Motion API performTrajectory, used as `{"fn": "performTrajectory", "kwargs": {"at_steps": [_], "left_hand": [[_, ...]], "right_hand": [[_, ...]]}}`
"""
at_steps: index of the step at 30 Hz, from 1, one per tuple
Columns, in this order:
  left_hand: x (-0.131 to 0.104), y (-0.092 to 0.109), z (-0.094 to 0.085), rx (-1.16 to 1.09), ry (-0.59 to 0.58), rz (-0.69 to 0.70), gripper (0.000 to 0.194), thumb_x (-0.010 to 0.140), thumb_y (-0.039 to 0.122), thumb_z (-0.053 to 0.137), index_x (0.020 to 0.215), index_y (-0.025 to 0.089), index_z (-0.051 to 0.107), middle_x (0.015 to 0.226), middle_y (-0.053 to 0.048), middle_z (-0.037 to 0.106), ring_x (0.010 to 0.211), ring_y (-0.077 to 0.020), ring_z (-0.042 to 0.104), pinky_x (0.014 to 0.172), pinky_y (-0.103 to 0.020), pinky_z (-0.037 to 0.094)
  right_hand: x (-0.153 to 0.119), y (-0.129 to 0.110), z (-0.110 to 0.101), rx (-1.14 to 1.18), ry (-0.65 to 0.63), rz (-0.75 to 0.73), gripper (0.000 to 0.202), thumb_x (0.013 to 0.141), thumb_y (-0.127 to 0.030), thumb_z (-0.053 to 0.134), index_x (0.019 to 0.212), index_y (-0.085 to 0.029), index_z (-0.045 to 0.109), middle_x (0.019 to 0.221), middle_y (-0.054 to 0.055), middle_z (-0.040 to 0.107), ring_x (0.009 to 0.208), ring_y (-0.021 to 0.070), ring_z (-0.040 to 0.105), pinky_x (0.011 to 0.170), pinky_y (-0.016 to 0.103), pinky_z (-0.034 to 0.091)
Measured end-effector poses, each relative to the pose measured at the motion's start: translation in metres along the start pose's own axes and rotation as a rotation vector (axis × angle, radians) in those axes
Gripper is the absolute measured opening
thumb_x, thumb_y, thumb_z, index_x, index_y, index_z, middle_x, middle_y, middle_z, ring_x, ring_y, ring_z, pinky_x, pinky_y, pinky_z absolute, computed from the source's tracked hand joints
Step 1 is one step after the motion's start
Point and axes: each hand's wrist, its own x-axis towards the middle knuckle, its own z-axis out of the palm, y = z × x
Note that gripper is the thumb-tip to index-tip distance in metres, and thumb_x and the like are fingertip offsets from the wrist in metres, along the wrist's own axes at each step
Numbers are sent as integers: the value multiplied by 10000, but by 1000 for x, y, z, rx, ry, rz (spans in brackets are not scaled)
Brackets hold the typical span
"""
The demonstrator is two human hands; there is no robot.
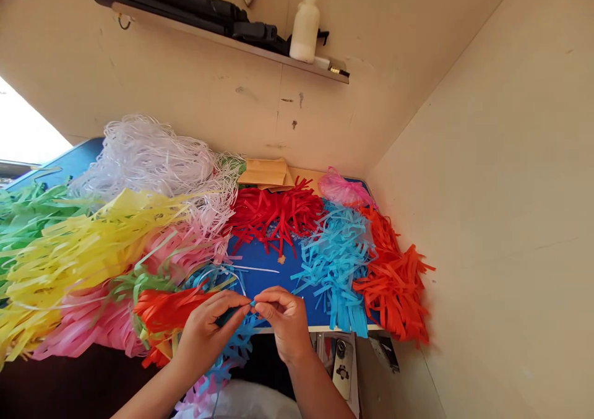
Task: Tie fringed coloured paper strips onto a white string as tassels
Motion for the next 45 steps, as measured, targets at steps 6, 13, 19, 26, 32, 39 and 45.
{"fn": "performTrajectory", "kwargs": {"at_steps": [6, 13, 19, 26, 32, 39, 45], "left_hand": [[-3, 3, -1, 28, 11, -44, 64, 838, 239, 635, 844, 209, 691, 755, -6, 729, 675, -136, 688, 636, -208, 540], [2, -2, -7, -62, -118, -34, 83, 806, 262, 703, 881, 228, 709, 759, 8, 745, 684, -137, 701, 642, -201, 541], [5, 1, -15, -106, -196, 2, 108, 848, 295, 666, 794, 206, 694, 747, -13, 705, 689, -133, 672, 644, -215, 543], [0, -1, -12, 75, -9, 216, 99, 849, 222, 653, 931, 244, 705, 867, -6, 747, 815, -145, 704, 973, -349, 513], [-1, -3, -12, 104, -11, 255, 106, 862, 196, 616, 854, 255, 703, 827, 8, 750, 787, -140, 704, 1080, -424, 422], [-7, -9, -1, 108, -105, 124, 43, 850, 231, 621, 808, 233, 633, 810, 6, 731, 771, -148, 695, 925, -343, 524], [-3, -13, -18, 35, -13, -16, 111, 811, 316, 680, 763, 216, 670, 724, -3, 705, 655, -147, 675, 609, -211, 534]], "right_hand": [[-3, -2, -4, -212, 0, -69, 145, 749, -269, 763, 893, -251, 752, 828, 7, 717, 796, 158, 647, 772, 273, 508], [2, 0, -8, 6, -73, 116, 170, 595, -279, 867, 673, -221, 729, 696, -14, 678, 617, 125, 582, 594, 231, 471], [-1, -11, -10, -111, -183, -92, 47, 736, -248, 788, 729, -247, 741, 749, -12, 685, 709, 137, 611, 667, 239, 478], [-8, -18, -5, -321, -84, -176, 40, 822, -260, 702, 795, -241, 723, 819, 17, 732, 784, 173, 664, 747, 281, 508], [-14, -21, 0, -489, -48, -246, 65, 826, -225, 675, 791, -244, 725, 812, 20, 743, 789, 185, 681, 762, 295, 516], [-17, -17, -6, -634, -65, -316, 94, 841, -198, 655, 810, -249, 728, 805, 12, 736, 768, 170, 680, 742, 274, 517], [-1, -16, -77, -1196, -93, -248, 181, 824, -233, 692, 989, -284, 748, 964, 42, 708, 912, 224, 635, 816, 343, 488]]}}
